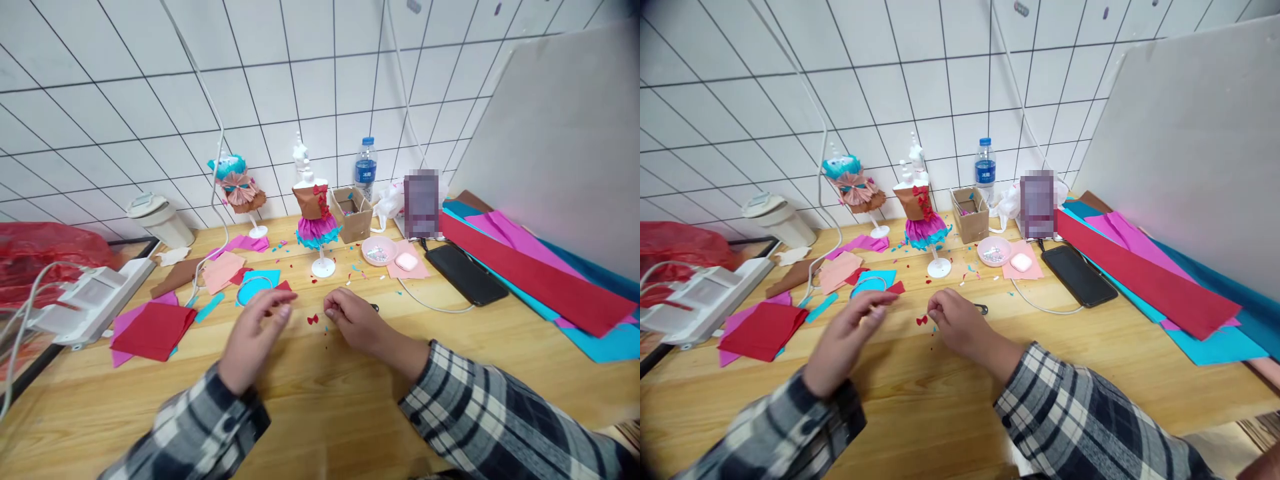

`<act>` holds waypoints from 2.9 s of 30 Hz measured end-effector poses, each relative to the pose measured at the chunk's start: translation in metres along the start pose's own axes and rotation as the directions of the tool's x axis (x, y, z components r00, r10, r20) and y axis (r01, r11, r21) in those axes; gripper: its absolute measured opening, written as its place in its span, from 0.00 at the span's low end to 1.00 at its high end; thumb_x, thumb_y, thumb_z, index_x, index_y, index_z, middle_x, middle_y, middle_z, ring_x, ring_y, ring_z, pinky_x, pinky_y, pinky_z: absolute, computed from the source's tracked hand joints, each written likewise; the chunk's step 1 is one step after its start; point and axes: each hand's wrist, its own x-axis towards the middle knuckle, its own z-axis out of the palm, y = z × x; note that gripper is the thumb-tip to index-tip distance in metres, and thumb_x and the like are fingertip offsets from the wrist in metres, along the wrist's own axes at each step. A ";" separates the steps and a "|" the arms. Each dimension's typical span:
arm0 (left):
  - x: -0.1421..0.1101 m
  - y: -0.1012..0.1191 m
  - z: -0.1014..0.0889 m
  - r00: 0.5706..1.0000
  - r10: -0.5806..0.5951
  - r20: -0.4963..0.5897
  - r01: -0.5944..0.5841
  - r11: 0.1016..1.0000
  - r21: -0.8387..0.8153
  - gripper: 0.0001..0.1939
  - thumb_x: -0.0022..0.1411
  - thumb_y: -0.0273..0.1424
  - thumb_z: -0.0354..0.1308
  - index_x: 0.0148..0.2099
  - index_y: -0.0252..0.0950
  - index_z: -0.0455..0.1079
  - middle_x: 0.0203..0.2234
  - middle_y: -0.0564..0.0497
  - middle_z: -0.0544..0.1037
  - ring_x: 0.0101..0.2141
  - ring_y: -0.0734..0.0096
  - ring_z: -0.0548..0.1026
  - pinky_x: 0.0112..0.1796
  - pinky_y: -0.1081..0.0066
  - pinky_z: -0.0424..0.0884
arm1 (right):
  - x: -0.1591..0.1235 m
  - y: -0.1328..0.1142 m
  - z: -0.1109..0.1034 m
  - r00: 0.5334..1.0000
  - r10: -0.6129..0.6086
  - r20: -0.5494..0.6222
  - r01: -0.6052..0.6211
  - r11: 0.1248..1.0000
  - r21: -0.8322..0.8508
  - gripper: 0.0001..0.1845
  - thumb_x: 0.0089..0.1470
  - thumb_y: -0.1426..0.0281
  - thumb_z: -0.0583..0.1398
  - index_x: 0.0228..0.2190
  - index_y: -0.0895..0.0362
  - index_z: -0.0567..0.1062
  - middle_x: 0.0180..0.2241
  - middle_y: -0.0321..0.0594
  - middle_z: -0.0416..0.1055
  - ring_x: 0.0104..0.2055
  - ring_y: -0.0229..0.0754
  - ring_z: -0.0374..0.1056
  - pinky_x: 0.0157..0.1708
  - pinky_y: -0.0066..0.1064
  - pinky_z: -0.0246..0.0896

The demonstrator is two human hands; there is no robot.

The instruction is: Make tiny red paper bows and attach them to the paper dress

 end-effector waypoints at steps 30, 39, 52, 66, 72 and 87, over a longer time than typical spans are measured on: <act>-0.008 -0.010 0.041 0.960 -0.197 0.199 0.277 0.767 -0.579 0.18 0.65 0.40 0.50 0.46 0.39 0.77 0.50 0.45 0.70 0.54 0.58 0.65 0.57 0.59 0.56 | -0.012 -0.011 -0.001 0.943 -0.289 -0.163 0.217 0.909 -0.355 0.07 0.59 0.67 0.58 0.38 0.53 0.75 0.35 0.39 0.72 0.38 0.40 0.67 0.39 0.31 0.60; -0.018 0.001 0.040 0.963 -0.130 0.234 0.250 0.746 -0.617 0.19 0.65 0.40 0.49 0.51 0.41 0.75 0.58 0.45 0.67 0.59 0.55 0.61 0.59 0.54 0.55 | -0.012 -0.009 -0.004 0.948 -0.274 -0.160 0.195 0.900 -0.390 0.11 0.61 0.67 0.55 0.35 0.54 0.77 0.33 0.39 0.73 0.35 0.39 0.67 0.35 0.29 0.59; -0.010 -0.005 0.041 0.998 0.014 -0.063 -0.018 0.998 -0.061 0.06 0.58 0.34 0.61 0.32 0.40 0.78 0.35 0.48 0.76 0.40 0.63 0.73 0.44 0.60 0.67 | -0.008 -0.017 0.012 0.978 0.179 -0.103 -0.154 0.965 0.210 0.06 0.53 0.70 0.61 0.29 0.57 0.79 0.26 0.37 0.73 0.25 0.34 0.63 0.26 0.27 0.58; -0.009 -0.001 0.037 0.996 -0.069 -0.051 0.055 0.972 -0.228 0.05 0.55 0.28 0.58 0.28 0.36 0.75 0.29 0.49 0.77 0.32 0.69 0.75 0.37 0.69 0.72 | -0.016 -0.016 0.013 0.972 -0.129 -0.194 0.131 0.991 -0.005 0.07 0.56 0.71 0.60 0.35 0.53 0.80 0.28 0.36 0.72 0.28 0.35 0.65 0.29 0.27 0.60; -0.011 -0.002 0.037 0.993 -0.115 -0.031 0.104 0.965 -0.240 0.07 0.55 0.31 0.59 0.29 0.37 0.78 0.26 0.50 0.76 0.28 0.71 0.74 0.33 0.72 0.73 | -0.017 -0.015 0.011 0.971 -0.166 -0.169 0.148 0.982 -0.116 0.09 0.57 0.69 0.59 0.38 0.53 0.79 0.32 0.39 0.74 0.30 0.37 0.67 0.31 0.28 0.61; -0.010 -0.002 0.035 0.997 -0.057 -0.054 0.045 0.978 -0.202 0.07 0.55 0.32 0.60 0.26 0.36 0.74 0.27 0.50 0.77 0.30 0.70 0.75 0.35 0.70 0.72 | -0.018 -0.015 0.013 0.975 -0.175 -0.139 0.161 0.981 -0.109 0.09 0.57 0.70 0.59 0.38 0.53 0.79 0.30 0.38 0.74 0.29 0.36 0.67 0.30 0.28 0.60</act>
